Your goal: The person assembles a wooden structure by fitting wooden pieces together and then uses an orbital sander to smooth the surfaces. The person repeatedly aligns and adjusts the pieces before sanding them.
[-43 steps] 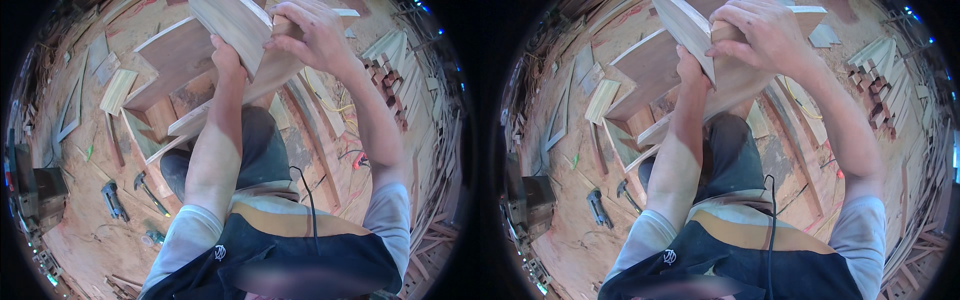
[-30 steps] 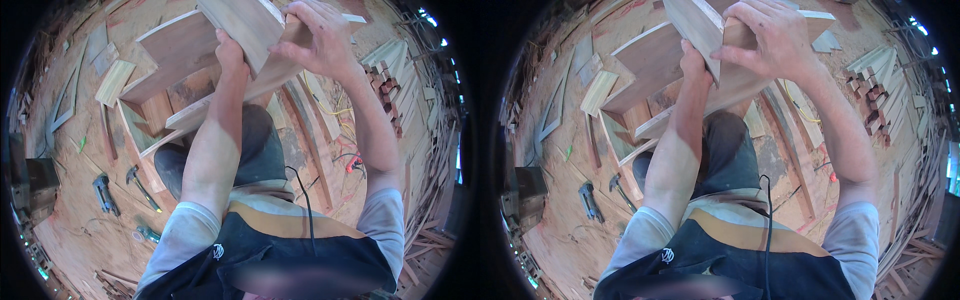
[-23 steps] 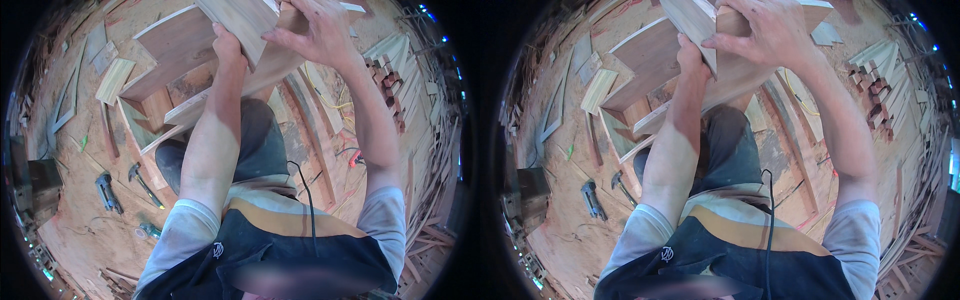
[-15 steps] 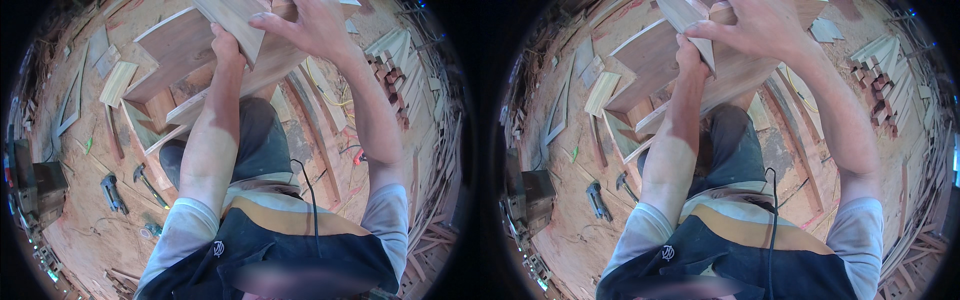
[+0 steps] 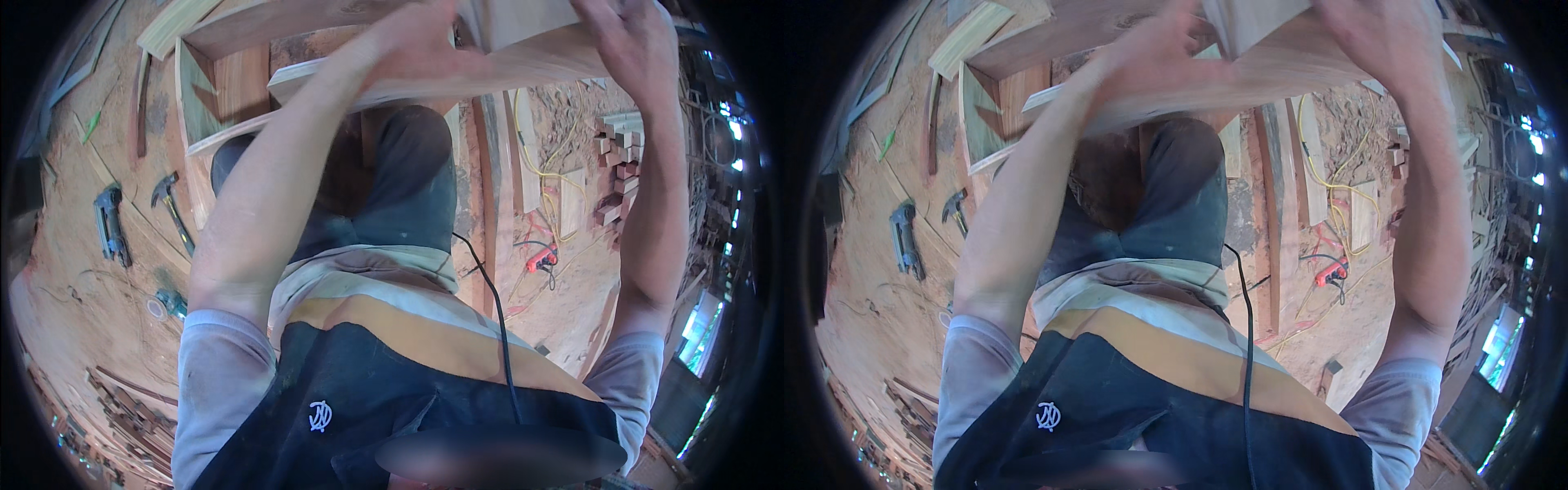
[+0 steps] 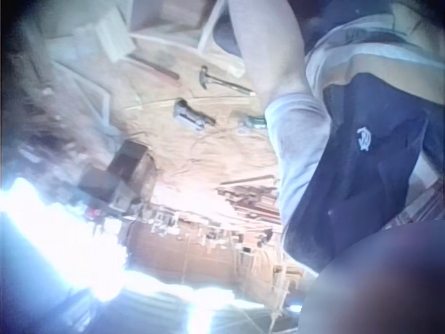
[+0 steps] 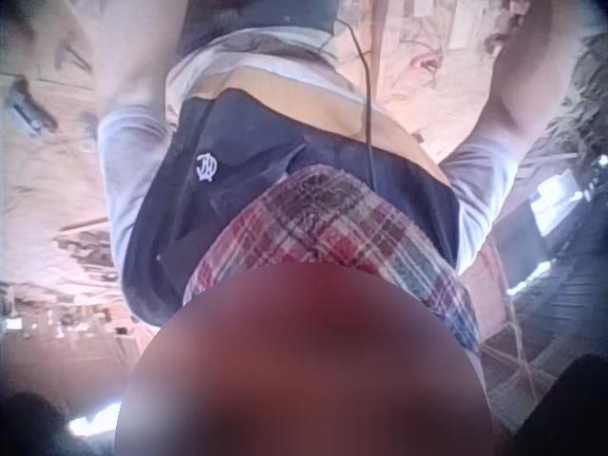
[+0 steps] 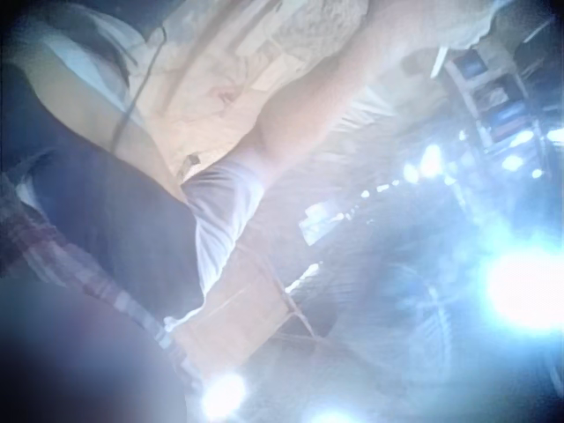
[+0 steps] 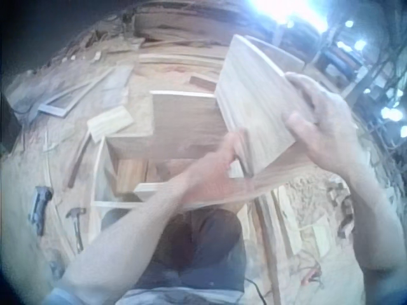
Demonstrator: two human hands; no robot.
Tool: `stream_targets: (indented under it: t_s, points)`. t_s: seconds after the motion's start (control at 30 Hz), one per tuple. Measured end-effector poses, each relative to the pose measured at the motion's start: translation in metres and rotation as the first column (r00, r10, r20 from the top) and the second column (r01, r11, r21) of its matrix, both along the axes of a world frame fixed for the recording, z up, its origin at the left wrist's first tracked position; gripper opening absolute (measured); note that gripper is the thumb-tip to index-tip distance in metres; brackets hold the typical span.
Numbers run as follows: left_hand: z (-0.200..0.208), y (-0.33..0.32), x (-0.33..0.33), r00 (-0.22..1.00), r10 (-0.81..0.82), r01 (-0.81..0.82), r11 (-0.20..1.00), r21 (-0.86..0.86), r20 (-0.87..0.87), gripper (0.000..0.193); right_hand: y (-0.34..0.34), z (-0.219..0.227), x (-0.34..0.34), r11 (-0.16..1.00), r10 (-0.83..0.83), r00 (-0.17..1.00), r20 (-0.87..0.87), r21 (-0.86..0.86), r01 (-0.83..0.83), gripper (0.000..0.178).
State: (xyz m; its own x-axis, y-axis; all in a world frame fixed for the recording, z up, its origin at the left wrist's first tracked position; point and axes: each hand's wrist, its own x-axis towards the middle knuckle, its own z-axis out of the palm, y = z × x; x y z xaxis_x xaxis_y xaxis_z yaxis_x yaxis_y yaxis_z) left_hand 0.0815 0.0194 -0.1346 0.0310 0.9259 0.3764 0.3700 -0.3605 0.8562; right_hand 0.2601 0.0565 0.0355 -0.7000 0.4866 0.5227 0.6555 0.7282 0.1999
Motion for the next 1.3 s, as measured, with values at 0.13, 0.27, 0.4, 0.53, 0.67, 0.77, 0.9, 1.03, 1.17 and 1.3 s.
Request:
stream_targets:
  t_s: [0.13, 0.27, 0.4, 0.53, 0.67, 0.77, 0.9, 1.03, 1.17, 1.3]
  points:
    - [0.012, -0.028, 0.005, 0.974, 0.011, -0.058, 0.979, -0.198, -0.228, 0.092, 0.002, 0.01, -0.01, 0.981, 0.028, 0.999, -0.041, -0.192, -0.035, 0.061]
    - [0.016, -0.019, 0.01, 0.958, 0.031, -0.108, 0.96, -0.257, -0.285, 0.089, 0.005, 0.019, -0.01, 0.927, 0.045, 0.995, -0.093, -0.367, -0.076, 0.065]
    - [0.01, -0.011, 0.011, 0.933, -0.041, -0.098, 0.928, -0.361, -0.359, 0.096, 0.005, 0.01, -0.006, 0.886, 0.066, 0.974, -0.218, -0.436, -0.158, 0.067]
    - [-0.005, -0.015, 0.023, 0.825, 0.126, -0.194, 0.979, -0.066, -0.551, 0.044, 0.012, 0.007, -0.007, 0.917, 0.06, 0.98, -0.191, -0.377, -0.13, 0.067]
    - [-0.014, -0.017, 0.028, 0.84, 0.158, -0.19, 0.982, -0.008, -0.519, 0.034, 0.016, 0.013, -0.007, 0.924, 0.005, 0.993, -0.114, -0.38, -0.048, 0.068]
    - [-0.013, -0.018, 0.029, 0.835, 0.152, -0.196, 0.98, -0.028, -0.529, 0.033, 0.017, 0.01, -0.007, 0.904, 0.067, 0.979, -0.192, -0.404, -0.141, 0.069]
    - [-0.009, -0.019, 0.028, 0.85, 0.157, -0.199, 0.979, -0.031, -0.503, 0.033, 0.017, 0.012, -0.002, 0.949, 0.124, 0.988, -0.094, -0.279, -0.145, 0.068]
    - [-0.008, -0.019, 0.027, 0.851, 0.159, -0.196, 0.98, -0.022, -0.5, 0.034, 0.013, 0.015, -0.007, 0.977, 0.068, 0.997, -0.031, -0.203, -0.073, 0.066]
    - [-0.007, -0.018, 0.025, 0.856, 0.151, -0.186, 0.982, -0.023, -0.494, 0.034, -0.002, 0.016, -0.024, 0.994, -0.024, 1.0, 0.011, -0.104, 0.025, 0.063]
    - [-0.002, -0.017, 0.025, 0.895, 0.163, -0.205, 0.977, -0.06, -0.414, 0.053, -0.018, 0.037, -0.032, 0.966, -0.173, 0.98, 0.1, -0.179, 0.189, 0.057]
